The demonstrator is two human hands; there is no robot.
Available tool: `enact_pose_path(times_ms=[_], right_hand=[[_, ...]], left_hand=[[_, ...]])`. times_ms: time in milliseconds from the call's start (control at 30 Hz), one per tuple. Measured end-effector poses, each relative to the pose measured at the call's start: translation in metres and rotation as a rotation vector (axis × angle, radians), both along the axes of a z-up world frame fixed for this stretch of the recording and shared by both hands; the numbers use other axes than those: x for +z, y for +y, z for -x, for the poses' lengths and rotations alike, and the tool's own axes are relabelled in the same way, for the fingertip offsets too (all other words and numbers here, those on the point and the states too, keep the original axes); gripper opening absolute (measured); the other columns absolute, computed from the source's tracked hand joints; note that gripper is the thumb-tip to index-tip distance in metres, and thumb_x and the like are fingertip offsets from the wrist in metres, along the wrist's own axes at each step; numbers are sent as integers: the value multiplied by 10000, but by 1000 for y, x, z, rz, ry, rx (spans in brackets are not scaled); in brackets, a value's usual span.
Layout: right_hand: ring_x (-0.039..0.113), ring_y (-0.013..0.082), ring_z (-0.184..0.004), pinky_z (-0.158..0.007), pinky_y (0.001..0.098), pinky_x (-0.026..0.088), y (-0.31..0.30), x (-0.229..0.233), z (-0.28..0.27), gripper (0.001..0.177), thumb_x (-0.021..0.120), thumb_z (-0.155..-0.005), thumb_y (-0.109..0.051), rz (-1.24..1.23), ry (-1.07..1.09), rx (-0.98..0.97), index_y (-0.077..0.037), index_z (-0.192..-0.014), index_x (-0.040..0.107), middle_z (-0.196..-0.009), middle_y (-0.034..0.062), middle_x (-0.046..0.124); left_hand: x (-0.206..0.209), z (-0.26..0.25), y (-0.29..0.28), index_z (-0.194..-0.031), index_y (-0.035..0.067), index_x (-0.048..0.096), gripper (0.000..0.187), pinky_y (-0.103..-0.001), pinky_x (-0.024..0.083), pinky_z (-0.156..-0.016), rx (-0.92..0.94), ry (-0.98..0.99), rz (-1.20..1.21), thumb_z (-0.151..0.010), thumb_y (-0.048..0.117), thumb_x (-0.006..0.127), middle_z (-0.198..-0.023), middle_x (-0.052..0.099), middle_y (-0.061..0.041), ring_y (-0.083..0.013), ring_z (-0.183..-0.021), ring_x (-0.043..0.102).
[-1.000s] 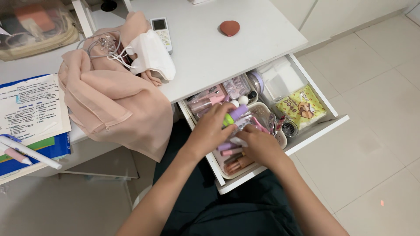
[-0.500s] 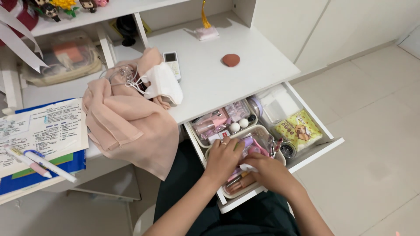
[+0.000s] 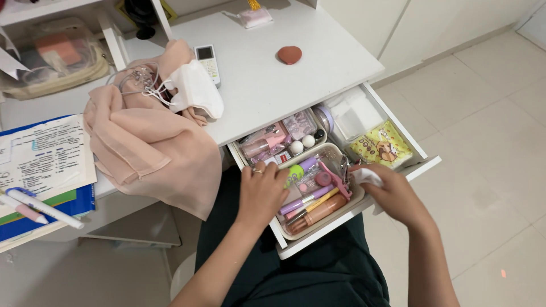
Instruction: Cleaning and organizing various cosmetic products in a desk drawer using a wet wipe.
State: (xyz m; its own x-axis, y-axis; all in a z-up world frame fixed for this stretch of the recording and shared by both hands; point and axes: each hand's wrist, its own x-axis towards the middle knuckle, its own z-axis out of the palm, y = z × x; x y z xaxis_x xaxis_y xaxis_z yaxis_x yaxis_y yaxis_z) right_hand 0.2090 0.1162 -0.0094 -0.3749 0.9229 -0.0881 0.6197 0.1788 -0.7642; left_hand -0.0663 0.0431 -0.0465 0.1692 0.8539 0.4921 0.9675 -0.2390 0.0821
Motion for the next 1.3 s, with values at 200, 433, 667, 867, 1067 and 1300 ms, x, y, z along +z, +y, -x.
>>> enact_pose_path(times_ms=[200,433,667,867,1067,1300], right_hand=[[647,133,-769,-646,319,545,-2,-5,-2,334,635,-907,-108,118,73,-78,-163,-1225,724,-897,46,726],[646,124,-774,-659,294,541,-1,-16,10,360,632,-862,-75,76,127,25,-146,-1202,726,-918,34,730],[645,109,-764,-650,290,536,-5,-8,13,361,619,-883,-82,101,119,-4,-159,-1217,730,-891,28,742],[631,102,-742,-618,286,522,-8,-6,3,340,634,-894,-106,102,136,-34,-163,-1213,741,-869,29,721],[554,102,-662,-550,286,466,-10,-1,-2,344,615,-934,-136,157,115,-102,-191,-1248,744,-792,12,673],[562,89,-659,-544,280,474,-5,-11,-6,322,634,-925,-131,129,134,-88,-176,-1224,744,-785,9,670]], left_hand=[[-4,8,-8,-1036,156,730,354,-450,384,-761,50,28,26,-730,304,831,-924,645,-19,-252,-961,598],[-7,2,-10,-899,163,733,228,-427,384,-775,56,21,-104,-745,307,819,-946,642,2,-223,-946,585],[-19,5,-4,-965,164,791,250,-431,372,-757,41,9,-175,-776,325,821,-883,621,7,-225,-920,583],[-16,6,-4,-940,184,800,228,-455,365,-756,81,3,-117,-763,325,822,-865,641,22,-225,-931,597],[-14,8,-7,-873,199,792,166,-472,350,-757,122,17,-49,-776,332,804,-847,657,33,-230,-938,595],[-14,10,-9,-799,192,761,148,-470,350,-760,144,26,-26,-789,337,792,-835,662,35,-222,-941,594]])
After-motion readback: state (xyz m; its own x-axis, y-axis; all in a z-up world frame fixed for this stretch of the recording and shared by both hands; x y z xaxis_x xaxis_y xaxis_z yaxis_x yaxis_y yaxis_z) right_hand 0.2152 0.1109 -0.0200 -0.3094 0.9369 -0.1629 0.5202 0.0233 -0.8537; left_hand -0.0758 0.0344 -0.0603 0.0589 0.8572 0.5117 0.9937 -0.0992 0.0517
